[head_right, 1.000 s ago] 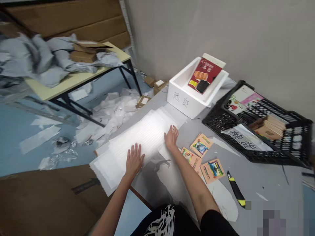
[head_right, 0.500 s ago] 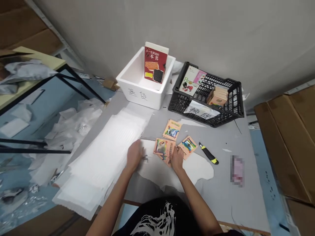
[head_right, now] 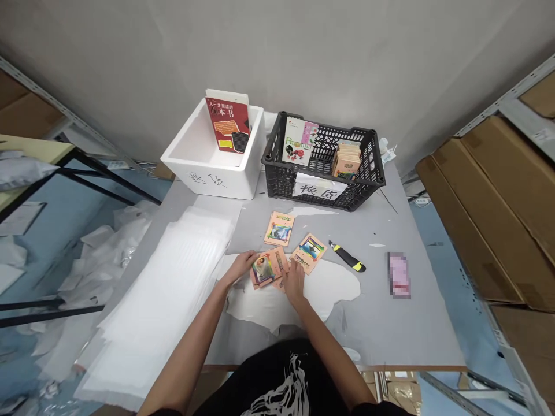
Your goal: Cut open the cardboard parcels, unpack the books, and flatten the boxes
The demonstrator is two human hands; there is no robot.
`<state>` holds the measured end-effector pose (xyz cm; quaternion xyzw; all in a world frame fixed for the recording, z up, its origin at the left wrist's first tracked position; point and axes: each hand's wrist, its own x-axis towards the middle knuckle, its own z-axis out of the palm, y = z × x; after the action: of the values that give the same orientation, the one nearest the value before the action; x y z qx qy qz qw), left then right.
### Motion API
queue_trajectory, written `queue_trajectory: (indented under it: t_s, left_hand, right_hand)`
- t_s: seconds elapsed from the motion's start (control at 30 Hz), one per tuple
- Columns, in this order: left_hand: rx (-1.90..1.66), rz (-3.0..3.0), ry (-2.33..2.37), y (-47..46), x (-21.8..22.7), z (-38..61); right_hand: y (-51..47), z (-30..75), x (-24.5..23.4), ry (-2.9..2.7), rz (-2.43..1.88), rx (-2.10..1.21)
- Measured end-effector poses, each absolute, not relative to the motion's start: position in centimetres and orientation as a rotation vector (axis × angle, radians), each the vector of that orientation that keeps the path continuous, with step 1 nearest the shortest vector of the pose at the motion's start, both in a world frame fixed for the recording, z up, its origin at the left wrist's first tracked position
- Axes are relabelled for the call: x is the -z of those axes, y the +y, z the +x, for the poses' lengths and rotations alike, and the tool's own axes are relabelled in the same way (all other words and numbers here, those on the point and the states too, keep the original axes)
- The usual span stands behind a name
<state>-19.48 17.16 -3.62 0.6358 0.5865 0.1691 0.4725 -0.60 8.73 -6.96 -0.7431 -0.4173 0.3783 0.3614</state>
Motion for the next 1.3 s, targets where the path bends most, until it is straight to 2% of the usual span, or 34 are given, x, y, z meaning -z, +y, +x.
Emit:
queue_trajectory:
  t_s: [0.1,0.27,0.53,0.7,0.93,1.13,1.3]
  left_hand:
    - [-0.593,1.393,1.428,15.3,3.4,-18.3]
    - [-0.866,1.128,1.420,12.0,3.2,-12.9]
    - [-0.936,0.921,1.252,7.8,2.7,-8.4]
    - [-0.873,1.014,1.188,7.1,1.5,-8.4]
    - [-0.973,1.086,1.087,8.3,-0.8,-6.9]
    - [-0.948,1.149,1.045,8.4,-1.2,-6.9]
    - [-0.950,1.063,1.092,8.3,-1.6,-6.2]
  right_hand:
    - [8.8,0.8,5.8,-0.852,-1.764,-1.144]
    - [9.0,2.8,1.6,-0.567,-1.427,-1.236]
    - [9.0,5.0,-4.2,-0.441,-1.254,-1.179]
    - [7.8,5.7,-5.1,-0.504,-1.224,-1.195]
    - [7.3,6.8,-5.4,-0.640,-1.288,-1.119]
    - [7.8,7.3,-6.7,-0.396,-1.167,-1.283]
    - [8.5,7.4,-7.1,-0.335,-1.220,-1.227]
